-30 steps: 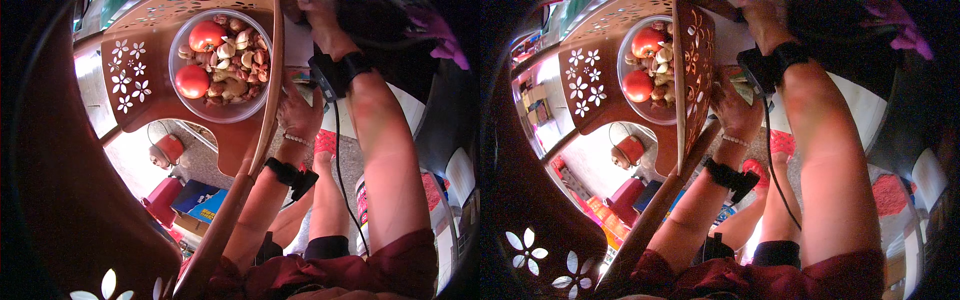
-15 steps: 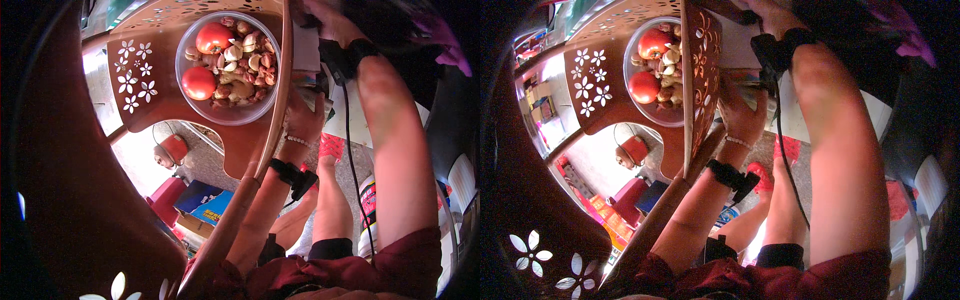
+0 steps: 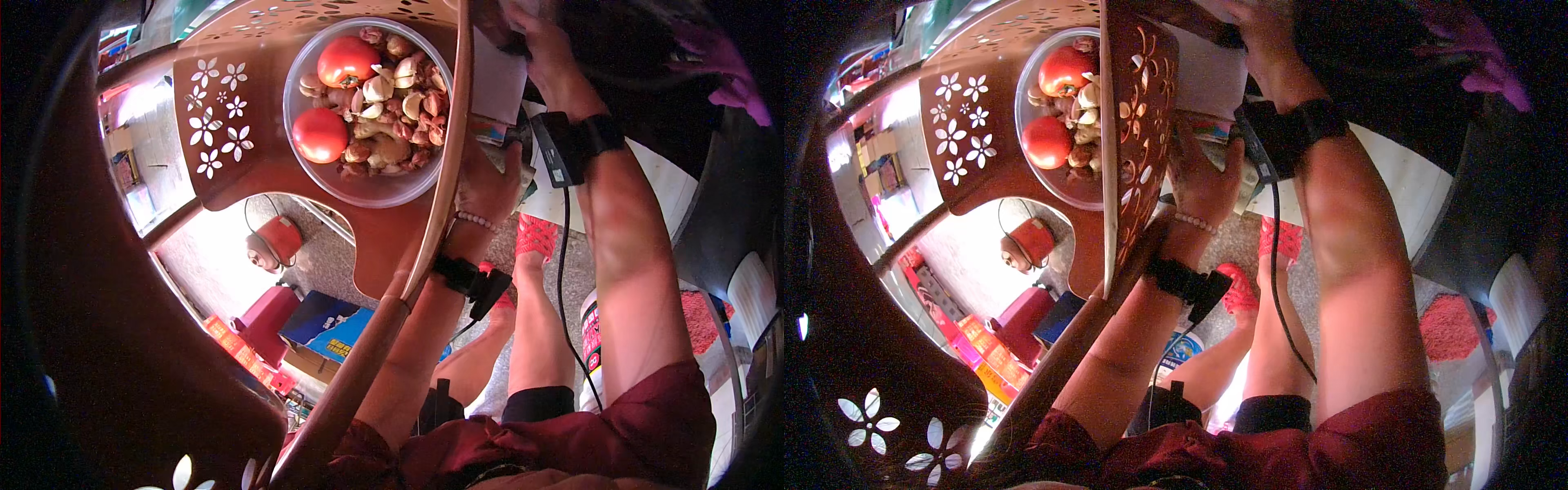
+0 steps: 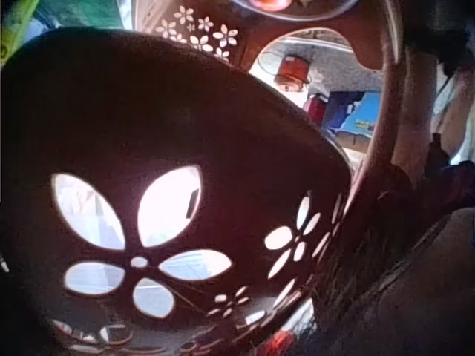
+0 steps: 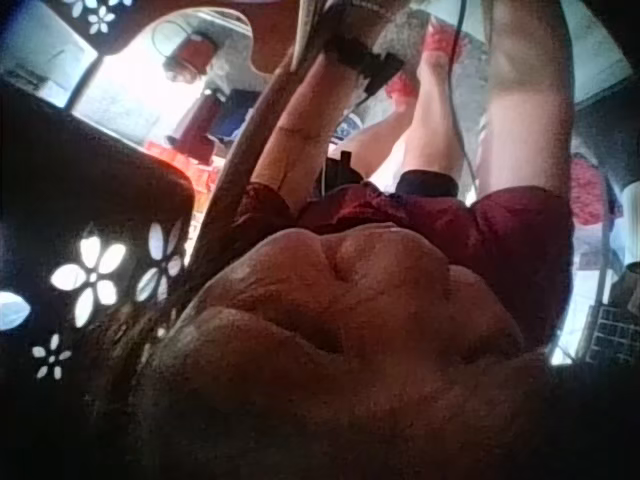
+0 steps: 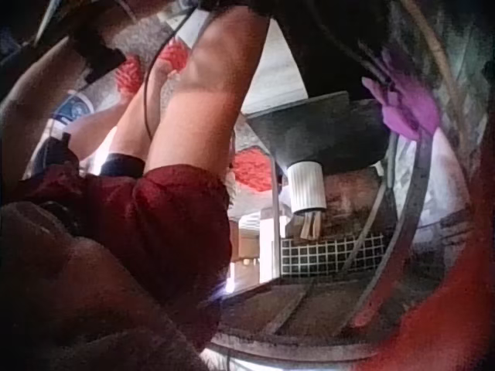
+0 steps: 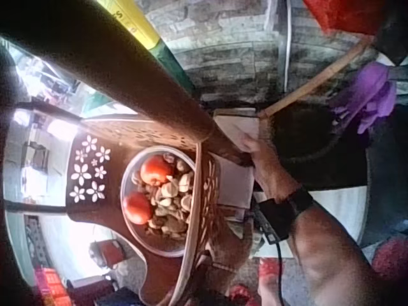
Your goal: Handling and organizing various food items like tomatoes, mushrooms, and other ingredients into containers.
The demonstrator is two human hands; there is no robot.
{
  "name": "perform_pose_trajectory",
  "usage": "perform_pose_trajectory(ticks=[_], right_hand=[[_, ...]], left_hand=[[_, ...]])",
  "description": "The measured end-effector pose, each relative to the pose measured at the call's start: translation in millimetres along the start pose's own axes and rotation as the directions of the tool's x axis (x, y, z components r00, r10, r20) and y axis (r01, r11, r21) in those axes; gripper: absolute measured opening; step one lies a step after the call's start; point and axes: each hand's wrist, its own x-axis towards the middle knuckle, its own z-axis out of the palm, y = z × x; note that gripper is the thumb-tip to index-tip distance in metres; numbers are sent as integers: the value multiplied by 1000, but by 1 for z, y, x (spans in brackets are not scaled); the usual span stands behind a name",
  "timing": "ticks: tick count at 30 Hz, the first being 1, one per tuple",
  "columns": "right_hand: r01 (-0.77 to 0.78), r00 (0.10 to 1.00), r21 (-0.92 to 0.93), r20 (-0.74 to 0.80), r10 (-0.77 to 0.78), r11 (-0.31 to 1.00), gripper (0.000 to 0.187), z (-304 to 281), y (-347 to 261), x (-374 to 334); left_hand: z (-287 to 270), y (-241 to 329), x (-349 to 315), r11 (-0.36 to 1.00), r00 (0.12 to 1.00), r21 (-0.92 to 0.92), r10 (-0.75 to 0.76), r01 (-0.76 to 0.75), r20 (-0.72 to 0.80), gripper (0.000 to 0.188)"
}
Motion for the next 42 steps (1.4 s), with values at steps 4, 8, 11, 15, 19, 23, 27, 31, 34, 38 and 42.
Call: perform_pose_trajectory(ticks=[4, 8, 11, 15, 19, 23, 27, 31, 34, 38, 42], right_hand=[[-82, 941, 34, -327, 89, 996, 33, -18, 14, 6], [-31, 909, -54, -416, 5, 998, 27, -24, 24, 6], [-98, 853, -22, -517, 72, 995, 21, -26, 31, 6], [-88, 883, -60, -467, 50, 994, 29, -56, 49, 7], [-32, 855, -216, -512, -85, 976, 29, -49, 55, 10], [-53, 850, -170, -525, -45, 984, 27, -55, 55, 10], [-275, 853, -146, -493, 171, 950, 28, -72, 23, 13], [-436, 845, -49, -366, 390, 899, 21, -15, -20, 9], [-563, 780, -183, -441, 444, 806, 24, -35, -23, 29], [-615, 732, -169, -484, 479, 770, 31, -30, -16, 36], [-503, 861, 28, 104, 498, 864, 33, -29, -3, 44]], left_hand=[[5, -4, 2, 1000, 1000, 5, -27, 27, 9, 87], [8, -9, 2, 999, 999, -21, -31, 31, 13, 87], [8, -10, 4, 996, 996, -18, -84, 84, 27, 86], [16, -17, -1, 996, 998, -58, -66, 65, -15, 83], [13, -19, 0, 997, 998, -75, -21, 16, -66, 77], [13, -21, -2, 971, 997, -233, -66, 58, -29, 72], [15, -17, -5, 999, 1000, -53, 13, -14, -16, 73], [4, -9, -14, 987, 995, 133, 92, -87, -33, 77], [8, 9, -12, 997, 998, -46, 66, -66, -14, 80], [2, -1, -10, 988, 991, -81, 130, -128, 25, 83], [1, 5, -13, 992, 993, 59, 115, -115, -2, 81]])
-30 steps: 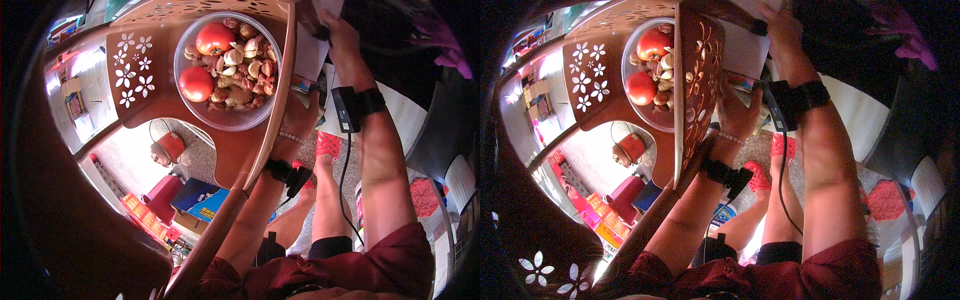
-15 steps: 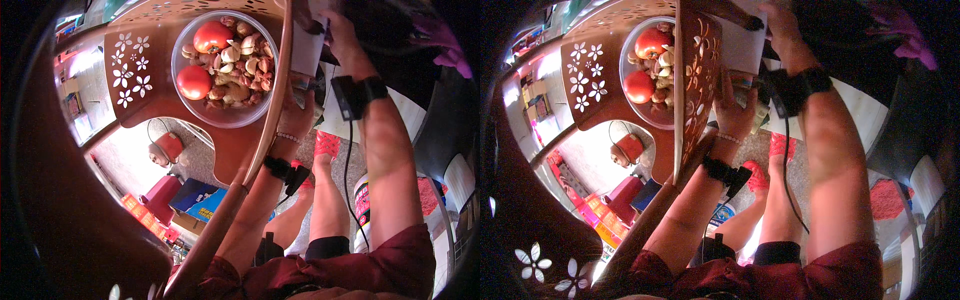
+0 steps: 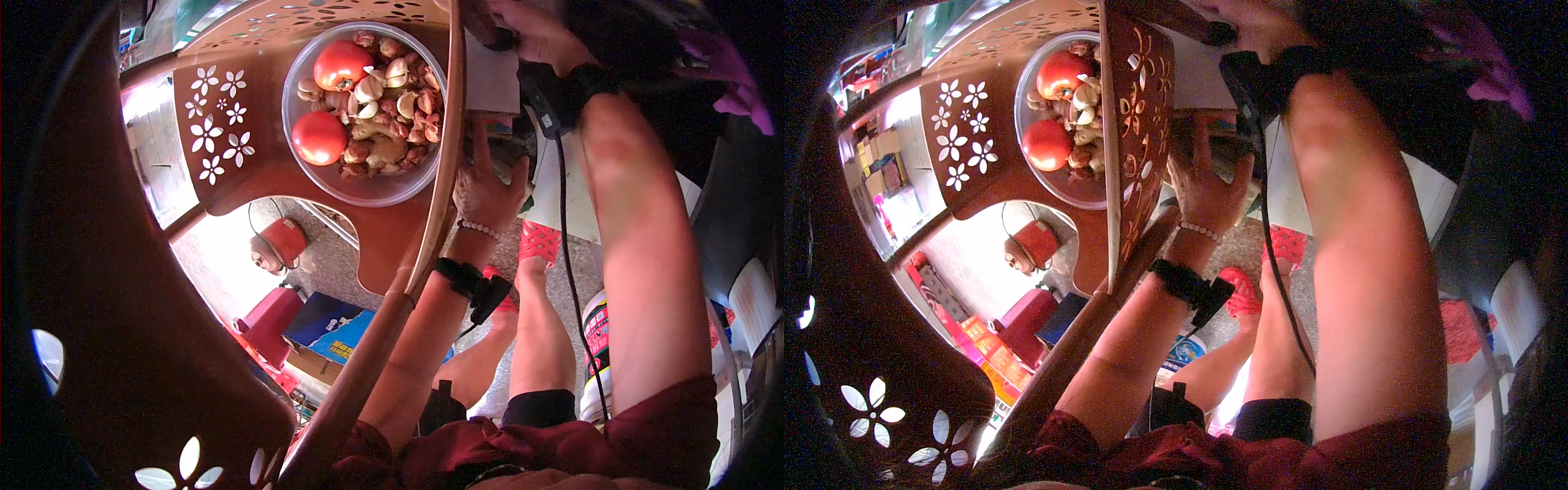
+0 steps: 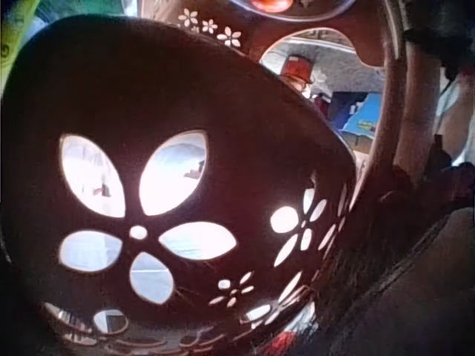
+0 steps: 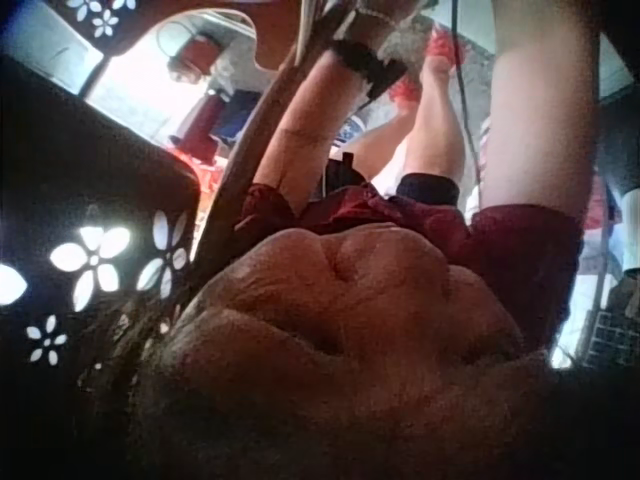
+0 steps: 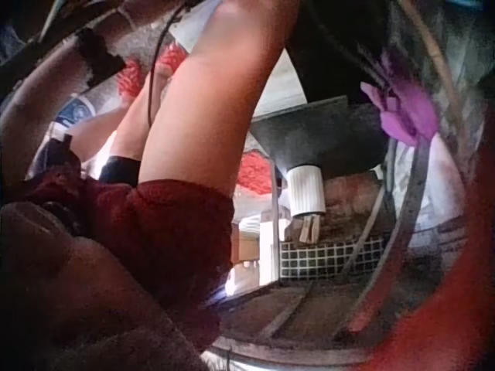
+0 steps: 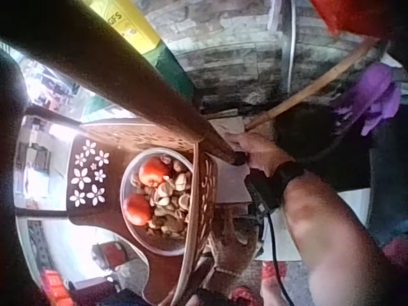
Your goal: Handling and organizing various food items like tomatoes, mushrooms, and other ingredients into containers.
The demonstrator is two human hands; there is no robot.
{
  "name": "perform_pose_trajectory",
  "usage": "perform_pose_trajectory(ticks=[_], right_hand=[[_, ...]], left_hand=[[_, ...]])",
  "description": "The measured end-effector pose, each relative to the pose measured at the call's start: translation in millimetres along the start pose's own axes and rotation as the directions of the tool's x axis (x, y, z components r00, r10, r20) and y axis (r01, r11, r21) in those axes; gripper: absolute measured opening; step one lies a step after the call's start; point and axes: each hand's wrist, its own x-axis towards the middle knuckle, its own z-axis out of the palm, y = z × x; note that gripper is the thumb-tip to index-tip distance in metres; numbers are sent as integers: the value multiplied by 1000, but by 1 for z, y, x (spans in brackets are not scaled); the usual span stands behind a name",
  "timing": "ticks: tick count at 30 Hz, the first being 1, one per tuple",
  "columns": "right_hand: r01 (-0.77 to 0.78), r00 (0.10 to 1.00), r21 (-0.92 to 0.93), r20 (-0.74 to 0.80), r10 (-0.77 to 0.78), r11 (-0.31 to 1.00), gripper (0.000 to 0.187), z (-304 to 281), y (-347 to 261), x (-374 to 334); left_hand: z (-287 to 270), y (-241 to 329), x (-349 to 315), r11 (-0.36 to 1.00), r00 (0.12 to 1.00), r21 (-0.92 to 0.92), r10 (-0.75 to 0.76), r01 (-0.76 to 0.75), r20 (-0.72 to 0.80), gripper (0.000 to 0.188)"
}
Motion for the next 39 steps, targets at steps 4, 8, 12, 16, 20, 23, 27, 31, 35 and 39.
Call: perform_pose_trajectory(ticks=[4, 8, 12, 16, 20, 23, 27, 31, 35, 39], right_hand=[[51, 970, -92, -231, -71, 995, 33, -5, 25, -3], [346, 926, -136, -107, -361, 928, 46, 25, 31, -31], [457, 769, -124, -442, -461, 881, 29, -17, 59, -12], [565, 677, -107, -508, -533, 818, 35, -35, 70, -5], [484, 731, -73, -514, -449, 872, 42, -30, 67, -10], [513, 732, -75, -482, -482, 855, 41, -30, 63, -12], [499, 800, 30, -402, -446, 866, 41, -35, 64, -22], [431, 740, -131, -516, -432, 893, 34, -48, 75, -28], [192, 525, -679, -539, -659, 708, 30, -54, 82, -33], [131, 389, -808, -491, -779, 575, 30, -42, 80, -31]], left_hand=[[-2, -11, 7, 982, 999, -188, -27, 34, 41, 72], [6, -26, 9, 998, 997, -56, -34, 30, -76, 65], [17, -25, 14, 989, 997, -136, -59, 50, -59, 60], [18, -34, 17, 1000, 1000, -16, -24, 23, -19, 59], [17, -37, 15, 1000, 1000, -21, -10, 10, -9, 63], [17, -33, 11, 1000, 999, -29, 3, -4, -41, 68], [12, -35, 5, 999, 998, -49, -18, 21, 55, 75], [12, -37, 4, 996, 996, -77, 35, -41, -83, 77], [10, -37, 8, 996, 1000, -92, 23, -21, 18, 75], [10, -34, 7, 996, 999, -86, 32, -30, 21, 73]])
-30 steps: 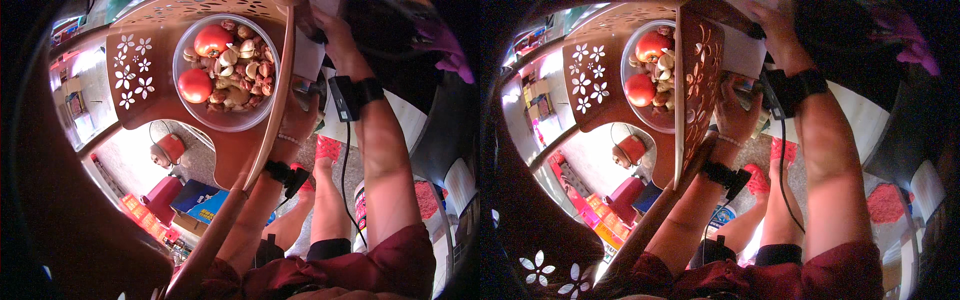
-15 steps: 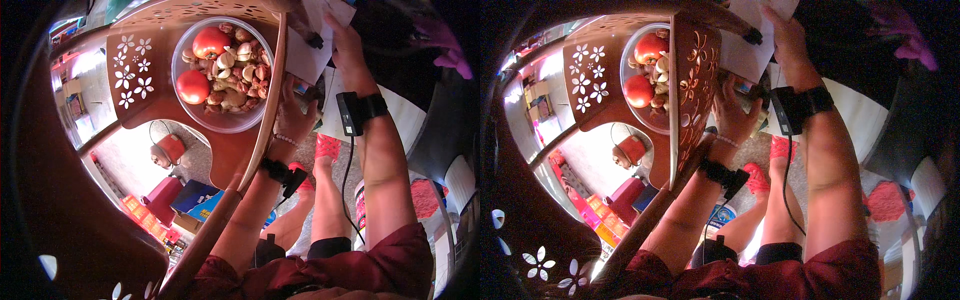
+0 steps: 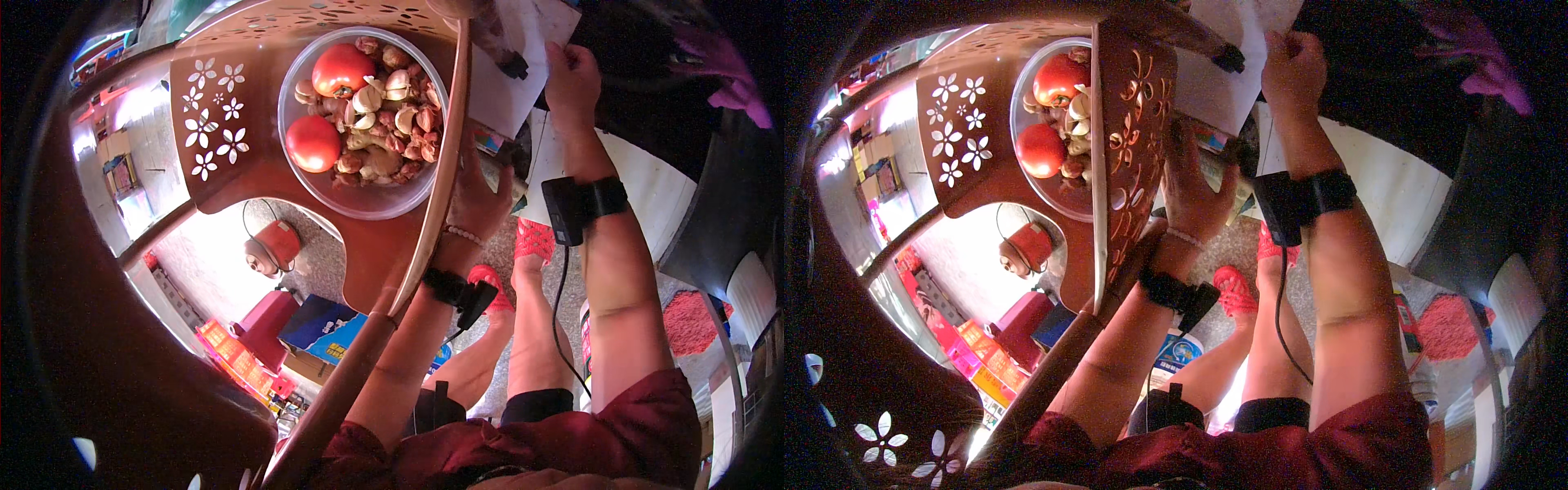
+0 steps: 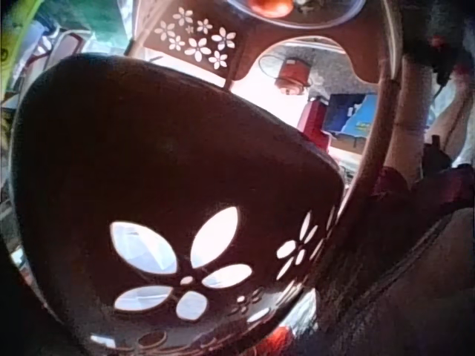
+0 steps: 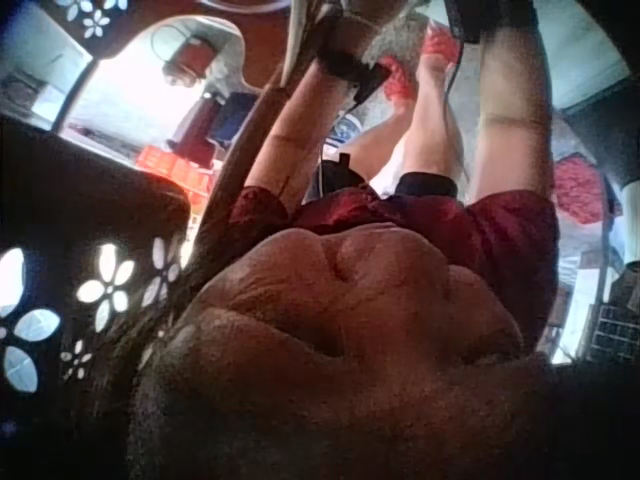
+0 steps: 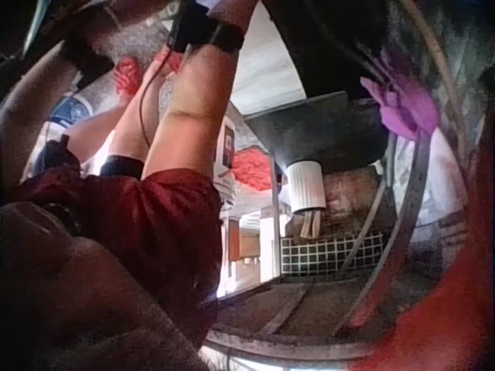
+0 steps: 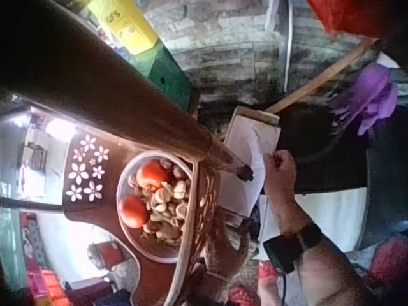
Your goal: Handling and organizing various food items like tomatoes, mushrooms, and other ingredients into containers.
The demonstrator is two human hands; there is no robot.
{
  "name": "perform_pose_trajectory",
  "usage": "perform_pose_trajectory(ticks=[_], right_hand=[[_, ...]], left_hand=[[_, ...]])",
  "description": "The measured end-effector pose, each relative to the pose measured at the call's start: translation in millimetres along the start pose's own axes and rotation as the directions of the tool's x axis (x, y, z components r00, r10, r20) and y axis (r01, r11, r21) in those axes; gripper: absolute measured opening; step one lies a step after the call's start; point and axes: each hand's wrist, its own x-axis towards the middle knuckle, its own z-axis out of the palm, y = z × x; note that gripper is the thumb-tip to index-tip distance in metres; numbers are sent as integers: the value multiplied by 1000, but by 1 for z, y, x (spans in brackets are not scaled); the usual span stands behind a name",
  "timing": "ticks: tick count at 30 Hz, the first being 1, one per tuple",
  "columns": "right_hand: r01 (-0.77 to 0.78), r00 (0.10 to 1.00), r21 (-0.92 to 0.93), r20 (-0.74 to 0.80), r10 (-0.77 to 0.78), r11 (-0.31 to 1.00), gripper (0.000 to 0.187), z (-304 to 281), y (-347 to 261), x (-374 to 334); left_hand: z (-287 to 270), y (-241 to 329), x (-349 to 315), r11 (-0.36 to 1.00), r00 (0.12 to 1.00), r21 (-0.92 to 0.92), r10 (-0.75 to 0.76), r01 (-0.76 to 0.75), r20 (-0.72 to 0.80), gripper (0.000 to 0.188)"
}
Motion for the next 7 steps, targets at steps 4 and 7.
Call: perform_pose_trajectory(ticks=[4, 7], right_hand=[[37, 996, -47, -76, -40, 998, 29, 6, -8, -1], [67, 989, -77, -126, -77, 995, 29, 10, -1, 7]], left_hand=[[-7, 4, 1, 999, 995, 17, -50, 49, 81, 71], [-1, 1, -2, 997, 999, 68, -25, 22, 45, 75]])
